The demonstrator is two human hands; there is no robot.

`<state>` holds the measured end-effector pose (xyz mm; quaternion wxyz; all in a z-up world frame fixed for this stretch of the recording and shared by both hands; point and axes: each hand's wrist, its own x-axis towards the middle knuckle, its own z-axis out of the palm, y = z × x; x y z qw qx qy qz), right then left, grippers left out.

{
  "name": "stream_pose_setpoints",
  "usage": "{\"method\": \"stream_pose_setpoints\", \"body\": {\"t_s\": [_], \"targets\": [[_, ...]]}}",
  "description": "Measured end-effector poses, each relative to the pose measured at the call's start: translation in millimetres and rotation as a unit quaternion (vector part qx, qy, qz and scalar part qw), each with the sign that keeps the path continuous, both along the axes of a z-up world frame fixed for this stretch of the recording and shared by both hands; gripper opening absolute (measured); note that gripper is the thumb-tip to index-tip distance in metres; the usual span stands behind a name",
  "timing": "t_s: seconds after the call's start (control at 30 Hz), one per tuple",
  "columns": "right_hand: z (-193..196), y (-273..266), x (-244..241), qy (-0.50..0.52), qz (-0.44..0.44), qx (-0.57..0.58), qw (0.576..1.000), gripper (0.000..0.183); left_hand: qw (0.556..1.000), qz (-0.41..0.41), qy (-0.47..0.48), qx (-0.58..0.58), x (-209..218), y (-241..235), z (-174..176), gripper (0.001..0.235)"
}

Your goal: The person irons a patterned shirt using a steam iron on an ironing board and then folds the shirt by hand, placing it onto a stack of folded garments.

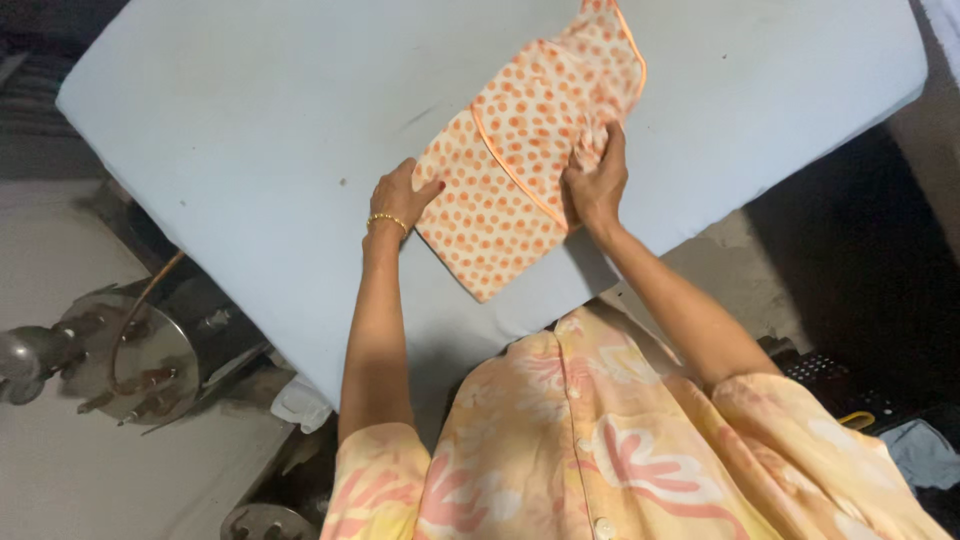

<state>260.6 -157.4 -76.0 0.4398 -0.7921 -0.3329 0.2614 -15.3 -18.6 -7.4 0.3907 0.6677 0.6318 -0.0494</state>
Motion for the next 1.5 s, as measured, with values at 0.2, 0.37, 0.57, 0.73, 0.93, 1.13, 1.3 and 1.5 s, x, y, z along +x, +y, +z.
{"method": "stream_pose_setpoints", "body": {"t_s": [0.2,0.37,0.57,0.73,0.93,1.13,1.3,1.5], "targets": [[29,106,23,-0.124,0.285,0.180,0.933,0.080,0.959,0.230,-0.165,0.012,-16,-117,-35,0.051],[67,82,6,-0.278,0.201,0.242,0.908,0.068,0.845,0.379,-0.367,-0.082,10,-171,-54,0.047],[71,-98,-42,0.423,0.165,-0.278,0.846,0.043,0.780,0.450,-0.417,-0.125,22,-171,-58,0.047],[36,-118,-74,0.722,-0.098,-0.036,0.684,0.031,0.706,0.460,-0.514,-0.160,40,-191,-58,0.046],[42,-76,-18,0.465,-0.072,0.118,0.875,0.045,0.716,0.390,-0.530,-0.234,83,-237,-71,0.044],[76,-39,146,0.323,0.063,0.058,0.943,0.046,0.881,0.192,-0.418,-0.111,104,-236,-61,0.036],[56,-12,235,0.069,0.134,0.030,0.988,0.052,0.938,0.071,-0.203,0.273,113,-177,-6,0.027],[23,-30,238,-0.317,0.147,0.054,0.935,0.051,0.919,-0.107,-0.136,0.355,221,-122,15,0.041]]}}
